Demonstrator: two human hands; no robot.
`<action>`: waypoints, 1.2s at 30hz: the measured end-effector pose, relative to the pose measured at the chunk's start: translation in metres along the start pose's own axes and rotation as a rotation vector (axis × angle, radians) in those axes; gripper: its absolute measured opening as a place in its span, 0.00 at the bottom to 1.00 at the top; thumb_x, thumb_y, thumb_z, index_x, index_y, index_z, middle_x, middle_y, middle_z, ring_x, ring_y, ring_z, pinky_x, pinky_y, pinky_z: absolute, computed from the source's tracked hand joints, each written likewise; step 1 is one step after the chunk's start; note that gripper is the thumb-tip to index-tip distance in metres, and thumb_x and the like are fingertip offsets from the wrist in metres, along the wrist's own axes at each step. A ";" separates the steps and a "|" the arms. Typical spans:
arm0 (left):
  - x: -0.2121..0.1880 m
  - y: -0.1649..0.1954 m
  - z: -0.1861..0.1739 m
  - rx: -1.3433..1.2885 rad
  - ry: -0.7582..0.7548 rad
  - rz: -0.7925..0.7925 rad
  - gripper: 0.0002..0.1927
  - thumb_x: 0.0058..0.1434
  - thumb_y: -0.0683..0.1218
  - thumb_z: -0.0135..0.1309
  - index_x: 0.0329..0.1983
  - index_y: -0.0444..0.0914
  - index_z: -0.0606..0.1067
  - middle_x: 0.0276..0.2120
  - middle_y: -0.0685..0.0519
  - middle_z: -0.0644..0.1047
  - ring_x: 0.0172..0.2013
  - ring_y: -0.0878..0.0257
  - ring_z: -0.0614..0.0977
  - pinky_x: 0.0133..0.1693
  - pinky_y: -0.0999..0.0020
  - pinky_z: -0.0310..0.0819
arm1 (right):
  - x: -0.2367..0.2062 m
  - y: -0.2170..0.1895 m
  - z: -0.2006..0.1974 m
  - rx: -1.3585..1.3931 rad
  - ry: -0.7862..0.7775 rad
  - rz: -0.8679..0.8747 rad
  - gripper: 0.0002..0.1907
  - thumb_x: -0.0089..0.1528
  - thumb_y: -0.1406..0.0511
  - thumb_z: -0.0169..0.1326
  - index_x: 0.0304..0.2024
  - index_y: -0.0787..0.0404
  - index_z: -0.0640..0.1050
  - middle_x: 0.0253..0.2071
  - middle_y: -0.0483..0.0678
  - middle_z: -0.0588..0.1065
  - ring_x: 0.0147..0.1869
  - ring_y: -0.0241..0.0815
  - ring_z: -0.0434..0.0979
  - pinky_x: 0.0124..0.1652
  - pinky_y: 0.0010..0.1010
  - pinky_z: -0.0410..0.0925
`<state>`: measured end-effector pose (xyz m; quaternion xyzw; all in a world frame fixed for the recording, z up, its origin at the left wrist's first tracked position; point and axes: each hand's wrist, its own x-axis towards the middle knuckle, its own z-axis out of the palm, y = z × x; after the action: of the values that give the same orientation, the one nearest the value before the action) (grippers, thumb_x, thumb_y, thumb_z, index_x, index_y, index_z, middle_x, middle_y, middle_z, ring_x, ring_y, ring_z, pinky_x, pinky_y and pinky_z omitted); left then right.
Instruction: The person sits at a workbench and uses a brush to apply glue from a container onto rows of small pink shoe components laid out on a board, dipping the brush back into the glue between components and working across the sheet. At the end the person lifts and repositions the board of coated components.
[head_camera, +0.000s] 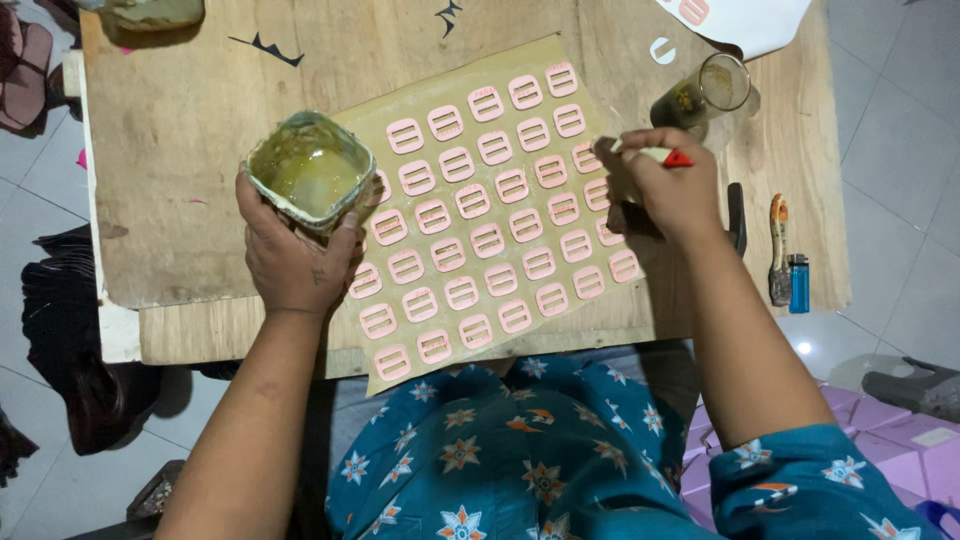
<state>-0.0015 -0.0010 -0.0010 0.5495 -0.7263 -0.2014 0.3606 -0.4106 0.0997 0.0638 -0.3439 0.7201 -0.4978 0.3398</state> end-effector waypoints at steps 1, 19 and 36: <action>-0.001 0.000 0.000 -0.016 0.002 0.003 0.57 0.60 0.55 0.67 0.80 0.35 0.43 0.63 0.33 0.73 0.61 0.36 0.76 0.62 0.46 0.70 | -0.001 0.003 0.003 -0.069 -0.028 -0.141 0.06 0.64 0.72 0.56 0.44 0.66 0.80 0.45 0.49 0.78 0.43 0.42 0.81 0.40 0.29 0.78; -0.002 -0.001 0.000 -0.025 0.032 0.072 0.55 0.62 0.54 0.68 0.77 0.34 0.43 0.62 0.33 0.71 0.62 0.37 0.76 0.63 0.48 0.71 | 0.006 -0.014 0.011 0.164 0.071 -0.060 0.07 0.64 0.73 0.55 0.45 0.66 0.79 0.44 0.52 0.80 0.42 0.38 0.83 0.43 0.27 0.77; 0.000 -0.001 0.001 -0.015 0.017 0.047 0.56 0.61 0.54 0.68 0.77 0.33 0.42 0.65 0.33 0.72 0.62 0.37 0.76 0.63 0.47 0.70 | 0.002 0.010 0.026 -0.210 -0.139 -0.351 0.06 0.62 0.75 0.54 0.40 0.68 0.80 0.46 0.51 0.78 0.47 0.43 0.85 0.46 0.30 0.78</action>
<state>-0.0014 -0.0010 -0.0022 0.5313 -0.7344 -0.1933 0.3755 -0.3911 0.0881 0.0473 -0.5309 0.6719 -0.4466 0.2592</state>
